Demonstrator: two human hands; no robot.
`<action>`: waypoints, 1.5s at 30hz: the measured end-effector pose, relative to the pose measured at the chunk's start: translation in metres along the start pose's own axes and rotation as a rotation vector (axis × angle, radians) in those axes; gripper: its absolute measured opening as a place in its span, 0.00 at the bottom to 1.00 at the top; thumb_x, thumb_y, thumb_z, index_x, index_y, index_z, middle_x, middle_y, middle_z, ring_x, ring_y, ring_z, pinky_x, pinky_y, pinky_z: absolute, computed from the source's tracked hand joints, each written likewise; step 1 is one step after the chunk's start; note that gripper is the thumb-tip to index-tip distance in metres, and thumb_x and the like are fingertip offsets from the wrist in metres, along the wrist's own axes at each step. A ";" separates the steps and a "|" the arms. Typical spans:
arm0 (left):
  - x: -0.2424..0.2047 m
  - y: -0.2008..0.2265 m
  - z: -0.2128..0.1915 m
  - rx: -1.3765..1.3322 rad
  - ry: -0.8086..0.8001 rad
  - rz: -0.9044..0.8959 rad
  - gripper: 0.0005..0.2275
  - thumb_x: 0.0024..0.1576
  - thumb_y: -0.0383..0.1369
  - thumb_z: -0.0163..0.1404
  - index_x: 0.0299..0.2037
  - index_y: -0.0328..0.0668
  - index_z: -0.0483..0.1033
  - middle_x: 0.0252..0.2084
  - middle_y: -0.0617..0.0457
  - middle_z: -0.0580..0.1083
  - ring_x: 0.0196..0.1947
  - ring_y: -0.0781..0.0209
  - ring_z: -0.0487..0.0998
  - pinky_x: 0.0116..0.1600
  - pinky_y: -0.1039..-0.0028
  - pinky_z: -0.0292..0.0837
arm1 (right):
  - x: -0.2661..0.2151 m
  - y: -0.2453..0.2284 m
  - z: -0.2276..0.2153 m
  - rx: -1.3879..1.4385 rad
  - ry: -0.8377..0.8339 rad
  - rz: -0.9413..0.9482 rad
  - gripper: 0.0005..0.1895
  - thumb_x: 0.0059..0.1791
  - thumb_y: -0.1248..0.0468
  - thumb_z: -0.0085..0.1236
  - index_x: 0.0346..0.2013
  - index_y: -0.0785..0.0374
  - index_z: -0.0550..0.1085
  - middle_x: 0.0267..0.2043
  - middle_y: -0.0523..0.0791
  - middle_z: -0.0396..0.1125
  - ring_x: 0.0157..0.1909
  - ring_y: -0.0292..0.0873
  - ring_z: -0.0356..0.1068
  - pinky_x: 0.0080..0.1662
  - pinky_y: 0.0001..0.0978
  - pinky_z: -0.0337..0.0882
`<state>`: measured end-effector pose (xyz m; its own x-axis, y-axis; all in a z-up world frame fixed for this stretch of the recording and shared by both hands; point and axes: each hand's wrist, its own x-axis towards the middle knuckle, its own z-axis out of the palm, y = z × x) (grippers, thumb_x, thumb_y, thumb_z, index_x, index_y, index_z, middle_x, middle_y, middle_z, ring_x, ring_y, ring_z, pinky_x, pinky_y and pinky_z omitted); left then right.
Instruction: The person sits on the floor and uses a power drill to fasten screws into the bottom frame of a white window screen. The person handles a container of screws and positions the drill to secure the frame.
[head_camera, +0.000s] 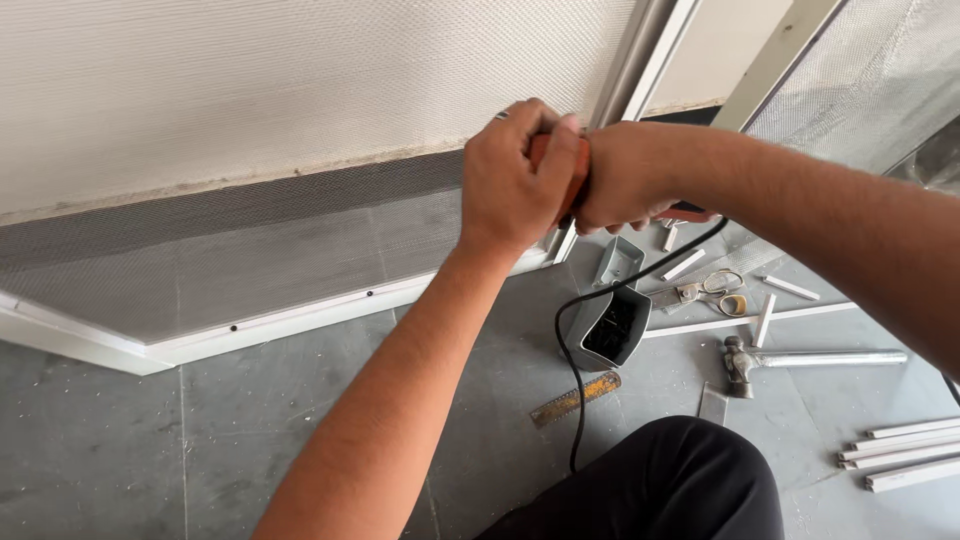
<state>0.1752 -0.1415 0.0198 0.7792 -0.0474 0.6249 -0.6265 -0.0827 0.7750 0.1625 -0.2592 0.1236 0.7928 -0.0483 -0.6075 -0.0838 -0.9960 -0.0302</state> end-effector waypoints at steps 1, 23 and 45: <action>-0.001 -0.004 0.002 0.013 0.026 0.034 0.11 0.62 0.34 0.51 0.29 0.38 0.72 0.27 0.51 0.74 0.26 0.60 0.75 0.35 0.67 0.71 | 0.001 -0.001 -0.001 -0.007 -0.004 0.000 0.12 0.39 0.61 0.64 0.35 0.61 0.81 0.29 0.46 0.76 0.32 0.46 0.75 0.38 0.40 0.75; -0.019 -0.032 0.028 0.018 0.099 0.070 0.09 0.64 0.33 0.47 0.33 0.41 0.74 0.29 0.55 0.77 0.28 0.61 0.76 0.37 0.69 0.72 | 0.027 0.017 0.006 -0.218 0.005 -0.063 0.10 0.39 0.59 0.65 0.33 0.59 0.81 0.28 0.46 0.76 0.32 0.46 0.77 0.40 0.40 0.75; -0.021 -0.034 0.033 0.004 0.142 0.063 0.08 0.64 0.32 0.46 0.34 0.40 0.74 0.29 0.54 0.77 0.26 0.63 0.77 0.34 0.71 0.73 | 0.026 0.016 0.000 -0.240 -0.037 -0.040 0.13 0.42 0.60 0.65 0.42 0.49 0.83 0.32 0.43 0.79 0.33 0.42 0.77 0.41 0.38 0.78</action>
<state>0.1813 -0.1701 -0.0227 0.7284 0.0885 0.6794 -0.6737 -0.0884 0.7337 0.1815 -0.2764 0.1074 0.7694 -0.0103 -0.6387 0.0962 -0.9866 0.1319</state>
